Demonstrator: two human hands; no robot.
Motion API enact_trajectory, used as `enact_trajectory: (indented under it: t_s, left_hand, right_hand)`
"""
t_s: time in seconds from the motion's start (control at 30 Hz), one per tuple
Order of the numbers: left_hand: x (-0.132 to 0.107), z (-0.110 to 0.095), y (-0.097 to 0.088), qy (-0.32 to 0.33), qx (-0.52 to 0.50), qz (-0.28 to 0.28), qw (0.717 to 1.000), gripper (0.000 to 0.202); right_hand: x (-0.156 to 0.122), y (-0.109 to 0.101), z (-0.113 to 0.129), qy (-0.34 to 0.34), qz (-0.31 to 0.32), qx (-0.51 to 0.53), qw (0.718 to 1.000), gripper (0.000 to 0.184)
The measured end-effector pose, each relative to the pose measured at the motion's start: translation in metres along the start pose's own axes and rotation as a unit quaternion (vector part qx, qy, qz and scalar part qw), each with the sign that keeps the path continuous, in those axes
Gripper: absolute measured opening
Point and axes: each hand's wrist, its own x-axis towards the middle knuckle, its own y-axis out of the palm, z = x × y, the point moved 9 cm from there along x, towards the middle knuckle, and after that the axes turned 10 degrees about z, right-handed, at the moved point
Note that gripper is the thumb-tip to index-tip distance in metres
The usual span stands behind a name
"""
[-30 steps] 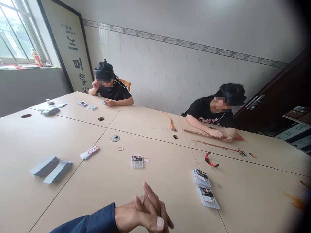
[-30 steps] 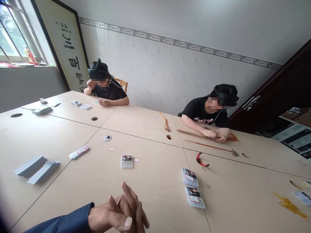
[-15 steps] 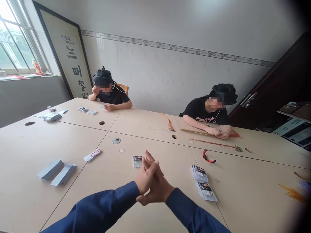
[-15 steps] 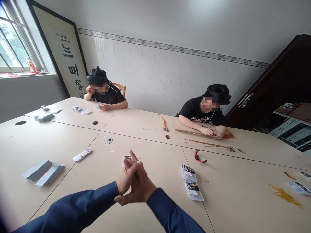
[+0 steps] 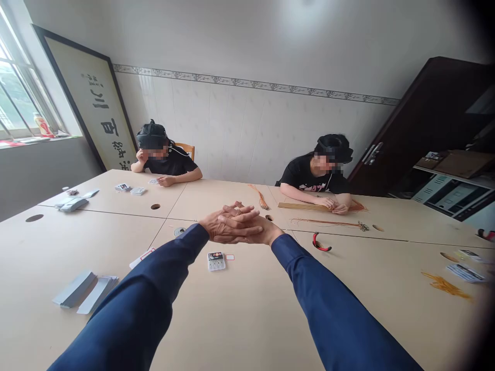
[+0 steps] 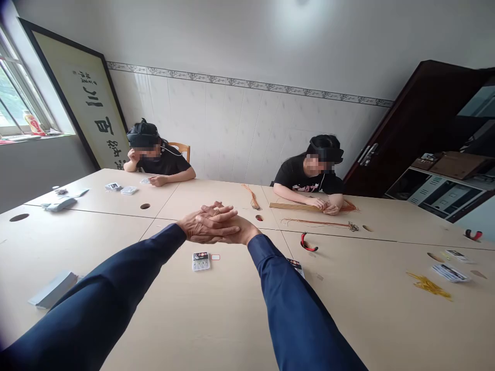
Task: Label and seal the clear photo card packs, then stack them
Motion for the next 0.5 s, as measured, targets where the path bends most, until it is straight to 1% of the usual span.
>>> enact_trajectory:
  t_s: [0.07, 0.13, 0.2, 0.3, 0.33, 0.4, 0.43, 0.47, 0.5]
  left_hand:
    - [-0.002, 0.007, -0.011, 0.004, 0.058, 0.004, 0.998, 0.045]
    - [-0.003, 0.013, -0.018, -0.014, 0.088, 0.020, 0.996, 0.046]
    - [-0.003, 0.018, -0.021, -0.037, 0.111, 0.040, 0.992, 0.047]
    - [0.001, 0.022, -0.020, -0.068, 0.125, 0.058, 0.988, 0.047]
    - [0.001, 0.026, -0.020, -0.087, 0.125, 0.062, 0.986, 0.048]
    - [-0.010, 0.042, -0.027, -0.162, 0.124, 0.062, 0.977, 0.047]
    - [-0.024, 0.053, -0.035, -0.213, 0.122, 0.056, 0.968, 0.047]
    - [-0.044, 0.065, -0.047, -0.275, 0.120, 0.040, 0.953, 0.047]
    - [-0.069, 0.073, -0.062, -0.327, 0.117, 0.022, 0.938, 0.048]
  right_hand:
    - [0.006, -0.008, -0.011, 0.012, -0.006, 0.004, 1.000, 0.062]
    - [0.011, -0.015, -0.017, 0.021, -0.007, -0.003, 1.000, 0.059]
    - [0.014, -0.019, -0.018, 0.030, 0.000, -0.017, 0.999, 0.058]
    - [0.017, -0.019, -0.015, 0.047, 0.006, -0.029, 0.998, 0.062]
    - [0.016, -0.019, -0.017, 0.059, 0.003, -0.028, 0.998, 0.063]
    - [0.009, -0.019, -0.027, 0.095, -0.008, -0.020, 0.995, 0.065]
    - [0.000, -0.021, -0.037, 0.122, -0.015, -0.020, 0.992, 0.065]
    - [-0.014, -0.023, -0.050, 0.150, -0.019, -0.021, 0.988, 0.065]
    - [-0.034, -0.028, -0.066, 0.187, -0.023, -0.032, 0.982, 0.063]
